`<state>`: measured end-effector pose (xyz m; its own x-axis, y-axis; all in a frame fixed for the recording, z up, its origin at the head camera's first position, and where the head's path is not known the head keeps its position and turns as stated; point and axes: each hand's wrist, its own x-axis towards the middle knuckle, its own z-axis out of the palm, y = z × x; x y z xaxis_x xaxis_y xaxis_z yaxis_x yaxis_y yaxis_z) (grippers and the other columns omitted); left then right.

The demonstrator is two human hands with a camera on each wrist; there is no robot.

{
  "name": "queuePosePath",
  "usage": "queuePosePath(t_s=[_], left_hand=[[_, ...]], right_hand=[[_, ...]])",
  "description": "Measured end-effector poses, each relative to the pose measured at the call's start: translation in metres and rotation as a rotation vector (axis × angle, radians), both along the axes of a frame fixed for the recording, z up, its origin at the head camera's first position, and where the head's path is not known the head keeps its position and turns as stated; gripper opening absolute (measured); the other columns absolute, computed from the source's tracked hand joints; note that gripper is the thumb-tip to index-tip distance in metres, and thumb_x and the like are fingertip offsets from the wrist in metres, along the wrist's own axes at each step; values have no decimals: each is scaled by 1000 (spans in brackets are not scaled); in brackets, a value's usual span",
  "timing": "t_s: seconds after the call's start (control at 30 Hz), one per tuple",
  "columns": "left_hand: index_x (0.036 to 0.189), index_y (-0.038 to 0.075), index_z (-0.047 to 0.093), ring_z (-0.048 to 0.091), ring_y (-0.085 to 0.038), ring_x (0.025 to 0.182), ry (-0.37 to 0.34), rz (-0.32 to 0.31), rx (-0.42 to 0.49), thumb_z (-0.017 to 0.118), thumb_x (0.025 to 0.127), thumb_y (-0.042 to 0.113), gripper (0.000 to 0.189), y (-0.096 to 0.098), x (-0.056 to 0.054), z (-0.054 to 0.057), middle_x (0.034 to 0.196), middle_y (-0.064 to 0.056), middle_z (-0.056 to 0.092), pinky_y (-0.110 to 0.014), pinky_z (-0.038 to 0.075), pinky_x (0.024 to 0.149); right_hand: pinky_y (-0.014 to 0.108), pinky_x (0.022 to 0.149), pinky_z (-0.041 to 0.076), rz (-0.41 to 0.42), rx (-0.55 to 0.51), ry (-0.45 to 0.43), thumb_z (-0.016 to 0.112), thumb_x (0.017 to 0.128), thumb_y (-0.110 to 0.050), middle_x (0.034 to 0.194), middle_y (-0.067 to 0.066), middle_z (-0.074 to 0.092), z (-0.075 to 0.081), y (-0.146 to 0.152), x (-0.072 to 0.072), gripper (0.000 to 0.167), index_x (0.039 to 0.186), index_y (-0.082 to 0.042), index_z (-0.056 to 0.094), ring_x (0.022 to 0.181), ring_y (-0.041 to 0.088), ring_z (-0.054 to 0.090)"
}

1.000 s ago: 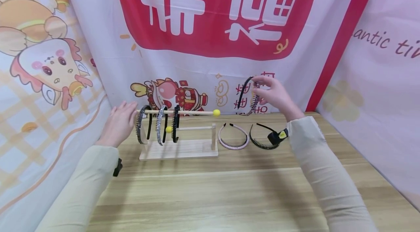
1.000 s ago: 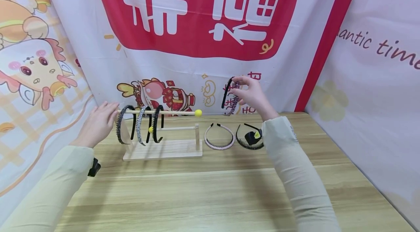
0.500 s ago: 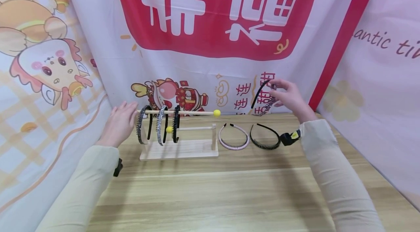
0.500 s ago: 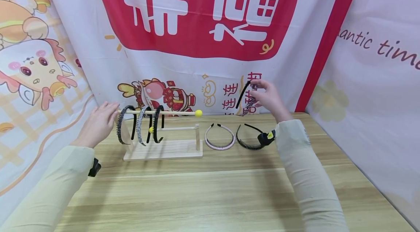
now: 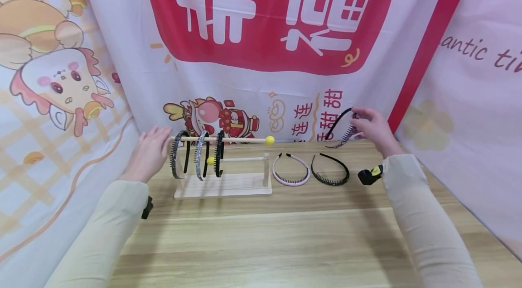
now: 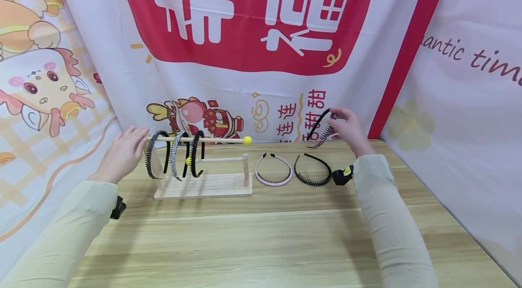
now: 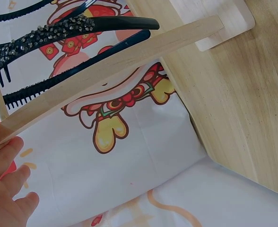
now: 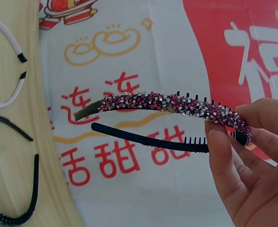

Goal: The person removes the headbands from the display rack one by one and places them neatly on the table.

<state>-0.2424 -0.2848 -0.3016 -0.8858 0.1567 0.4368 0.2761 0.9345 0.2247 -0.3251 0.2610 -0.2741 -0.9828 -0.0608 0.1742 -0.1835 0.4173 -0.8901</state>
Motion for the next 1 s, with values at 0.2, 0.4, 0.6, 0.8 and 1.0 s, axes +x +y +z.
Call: queuePosePath(t_s=[0.2, 0.4, 0.6, 0.8, 1.0], left_hand=[[135, -6, 37, 20, -45, 130, 3, -1, 4, 35, 101, 18, 42, 0, 0, 0, 138, -27, 35, -51, 1, 109], [134, -7, 37, 21, -46, 130, 3, -5, 0, 35, 101, 19, 42, 1, 2, 1, 137, -28, 35, -52, 1, 109], [134, -7, 38, 21, -46, 130, 13, -6, 3, 36, 101, 19, 43, 1, 3, 1, 137, -27, 35, -53, 2, 109], [135, -7, 37, 21, -45, 130, 4, 1, 4, 35, 101, 19, 43, 1, 4, 1, 138, -27, 35, -52, 2, 109], [136, -6, 36, 19, -44, 131, -9, 11, 7, 35, 101, 18, 42, 2, 5, 2, 139, -25, 34, -50, 1, 110]], right_hand=[[34, 74, 55, -40, -18, 0, 53, 94, -21, 127, 20, 44, -16, 17, -3, 53, 139, -1, 35, 78, 11, 60], [30, 72, 55, -57, -44, -37, 52, 95, -19, 124, 22, 43, -30, 32, -5, 54, 140, 1, 31, 76, 10, 61], [34, 75, 54, -57, -72, -33, 50, 95, -14, 119, 19, 46, -42, 43, -7, 52, 139, 5, 29, 74, 8, 62], [26, 68, 55, -61, -134, -37, 50, 95, -11, 97, -4, 51, -55, 53, -6, 54, 139, 9, 26, 71, 6, 61], [25, 70, 55, -77, -150, -61, 47, 96, -10, 111, 12, 47, -70, 64, -5, 54, 140, 10, 22, 70, 5, 61]])
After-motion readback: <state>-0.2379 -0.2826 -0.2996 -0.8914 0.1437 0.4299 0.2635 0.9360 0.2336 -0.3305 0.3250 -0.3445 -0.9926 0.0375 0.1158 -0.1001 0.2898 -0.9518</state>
